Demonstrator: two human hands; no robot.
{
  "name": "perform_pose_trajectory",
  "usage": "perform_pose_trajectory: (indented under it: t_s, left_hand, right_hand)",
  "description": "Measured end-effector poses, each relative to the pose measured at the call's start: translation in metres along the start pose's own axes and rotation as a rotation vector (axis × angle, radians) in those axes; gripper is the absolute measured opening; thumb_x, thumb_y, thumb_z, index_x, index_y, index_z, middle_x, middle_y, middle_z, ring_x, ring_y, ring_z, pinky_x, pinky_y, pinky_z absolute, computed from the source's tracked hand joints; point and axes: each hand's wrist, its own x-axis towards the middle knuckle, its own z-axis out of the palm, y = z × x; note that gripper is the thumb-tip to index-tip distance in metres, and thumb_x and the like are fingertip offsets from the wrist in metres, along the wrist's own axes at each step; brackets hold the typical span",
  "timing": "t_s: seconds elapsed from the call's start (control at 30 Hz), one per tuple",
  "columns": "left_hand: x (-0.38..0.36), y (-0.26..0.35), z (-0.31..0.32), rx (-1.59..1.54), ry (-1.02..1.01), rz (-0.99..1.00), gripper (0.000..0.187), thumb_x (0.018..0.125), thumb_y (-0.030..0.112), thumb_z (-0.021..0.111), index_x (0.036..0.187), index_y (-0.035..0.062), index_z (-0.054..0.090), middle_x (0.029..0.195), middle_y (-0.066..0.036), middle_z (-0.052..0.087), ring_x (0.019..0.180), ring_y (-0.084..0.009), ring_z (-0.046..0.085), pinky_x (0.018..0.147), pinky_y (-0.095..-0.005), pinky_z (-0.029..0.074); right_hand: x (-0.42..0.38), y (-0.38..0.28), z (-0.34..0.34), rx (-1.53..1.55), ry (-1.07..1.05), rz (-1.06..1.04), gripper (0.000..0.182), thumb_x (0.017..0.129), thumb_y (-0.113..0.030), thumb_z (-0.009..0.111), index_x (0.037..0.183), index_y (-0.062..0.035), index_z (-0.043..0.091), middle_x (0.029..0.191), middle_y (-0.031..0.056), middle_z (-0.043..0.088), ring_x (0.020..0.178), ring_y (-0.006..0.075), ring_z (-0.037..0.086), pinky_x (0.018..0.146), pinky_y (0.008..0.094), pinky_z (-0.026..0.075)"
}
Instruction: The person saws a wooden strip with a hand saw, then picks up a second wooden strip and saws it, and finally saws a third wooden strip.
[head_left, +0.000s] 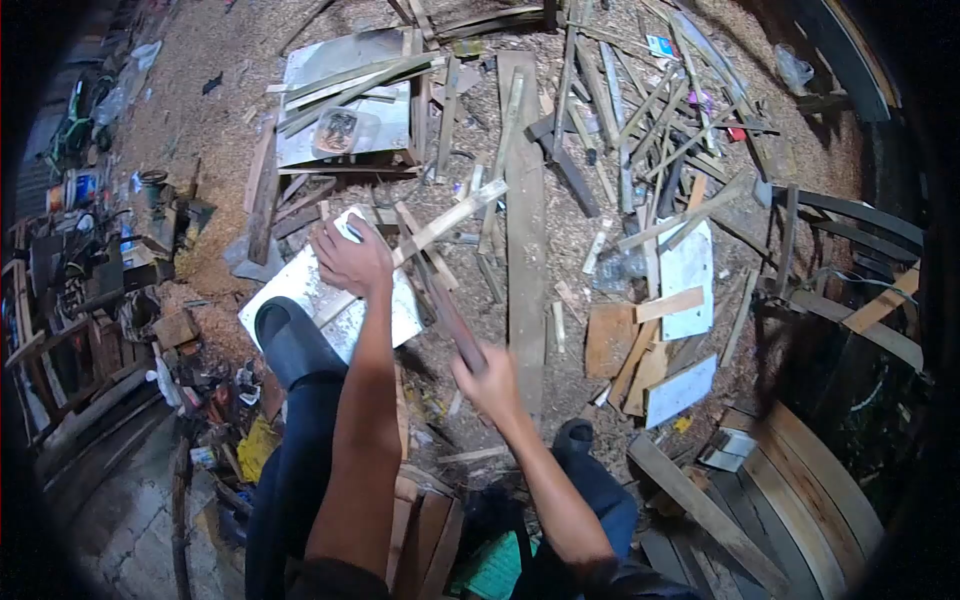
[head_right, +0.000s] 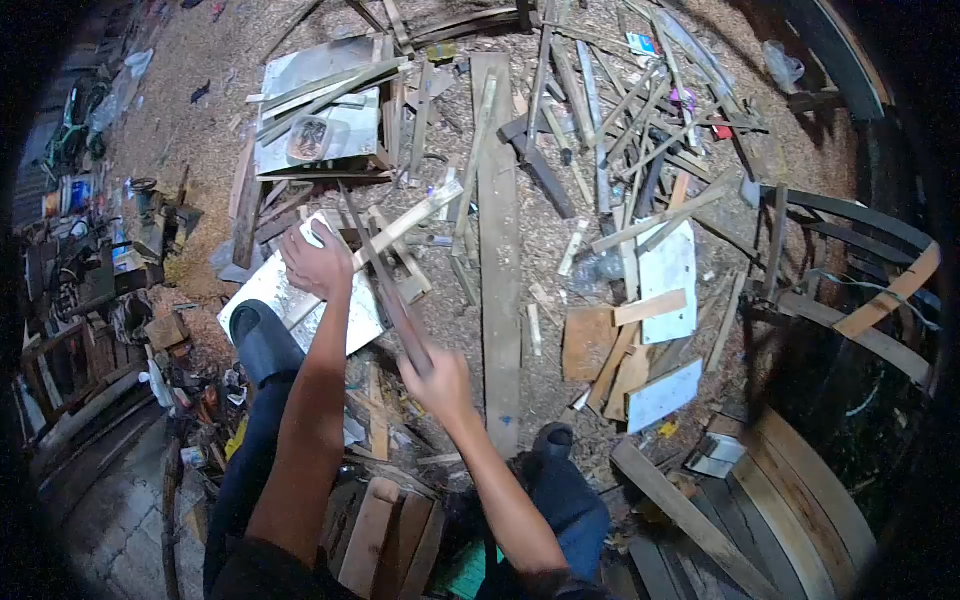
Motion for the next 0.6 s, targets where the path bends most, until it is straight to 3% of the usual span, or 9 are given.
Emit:
perform_pose_trajectory:
  t_s: [0.07, 0.17, 0.23, 0.33, 0.4, 0.5, 0.53, 0.6]
  left_hand:
    - [0.006, 0.004, 0.005, 0.011, 0.023, -0.009, 0.045, 0.091, 0.041, 0.047, 0.121, 0.0089, 0.057, 0.129, -0.012, 0.054, 0.130, -0.0282, 0.039, 0.103, -0.0465, 0.029]
    - [-0.004, 0.000, -0.006, -0.010, -0.065, -0.054, 0.043, 0.091, 0.039, 0.048, 0.119, 0.0082, 0.057, 0.130, -0.012, 0.053, 0.131, -0.0276, 0.039, 0.103, -0.0450, 0.028]
    - [0.001, -0.001, 0.004, -0.027, 0.022, -0.013, 0.040, 0.091, 0.039, 0.050, 0.117, 0.0105, 0.058, 0.130, -0.006, 0.053, 0.130, -0.0241, 0.039, 0.104, -0.0472, 0.026]
    - [0.004, 0.003, 0.002, -0.050, 0.002, -0.027, 0.040, 0.091, 0.038, 0.050, 0.118, 0.0104, 0.058, 0.130, -0.007, 0.053, 0.130, -0.0245, 0.039, 0.103, -0.0457, 0.027]
    - [0.004, 0.006, -0.008, -0.068, -0.055, -0.039, 0.039, 0.091, 0.038, 0.050, 0.117, 0.0102, 0.058, 0.130, -0.008, 0.053, 0.131, -0.0248, 0.038, 0.103, -0.0448, 0.027]
    - [0.003, 0.004, -0.003, -0.034, -0.005, -0.026, 0.039, 0.091, 0.037, 0.050, 0.118, 0.0108, 0.057, 0.130, -0.008, 0.053, 0.131, -0.0254, 0.038, 0.104, -0.0445, 0.027]
    - [0.002, 0.003, -0.005, -0.050, -0.001, -0.024, 0.039, 0.091, 0.037, 0.050, 0.119, 0.0110, 0.057, 0.131, -0.009, 0.052, 0.131, -0.0259, 0.037, 0.104, -0.0443, 0.026]
    - [0.005, 0.006, -0.003, -0.053, 0.013, -0.029, 0.039, 0.091, 0.036, 0.050, 0.119, 0.0109, 0.057, 0.131, -0.009, 0.053, 0.131, -0.0259, 0.037, 0.104, -0.0443, 0.026]
  right_hand:
    - [0.060, -0.022, 0.025, 0.011, 0.056, -0.119, 0.019, 0.075, -0.013, 0.066, 0.082, 0.0046, 0.064, 0.063, 0.0212, 0.057, 0.054, 0.0250, 0.063, 0.052, 0.0368, 0.045]
    - [0.028, -0.007, 0.022, 0.084, 0.054, -0.100, 0.017, 0.075, -0.011, 0.065, 0.083, 0.0041, 0.065, 0.063, 0.0215, 0.057, 0.054, 0.0222, 0.063, 0.053, 0.0362, 0.045]
    - [-0.034, 0.003, -0.002, 0.019, 0.069, -0.113, 0.015, 0.076, -0.010, 0.064, 0.083, 0.0033, 0.065, 0.063, 0.0195, 0.059, 0.053, 0.0216, 0.062, 0.052, 0.0354, 0.045]
    - [-0.039, 0.008, -0.009, 0.096, 0.073, -0.122, 0.014, 0.077, -0.010, 0.064, 0.082, 0.0030, 0.065, 0.061, 0.0156, 0.059, 0.051, 0.0193, 0.059, 0.051, 0.0329, 0.044]
    - [0.022, -0.001, 0.012, -0.064, -0.003, -0.076, 0.014, 0.077, -0.011, 0.064, 0.080, 0.0032, 0.064, 0.059, 0.0126, 0.059, 0.051, 0.0177, 0.056, 0.051, 0.0314, 0.044]
    - [0.054, -0.010, 0.036, 0.110, 0.026, -0.091, 0.015, 0.078, -0.012, 0.064, 0.078, 0.0032, 0.063, 0.058, 0.0114, 0.056, 0.053, 0.0152, 0.056, 0.051, 0.0312, 0.043]
    - [0.030, -0.005, 0.023, 0.013, 0.003, -0.048, 0.013, 0.076, -0.008, 0.064, 0.082, 0.0031, 0.065, 0.058, 0.0105, 0.055, 0.057, 0.0147, 0.059, 0.053, 0.0309, 0.045]
    - [-0.038, 0.015, 0.005, -0.013, 0.107, -0.202, 0.016, 0.074, -0.004, 0.064, 0.088, 0.0033, 0.066, 0.058, 0.0095, 0.055, 0.060, 0.0137, 0.062, 0.056, 0.0299, 0.047]
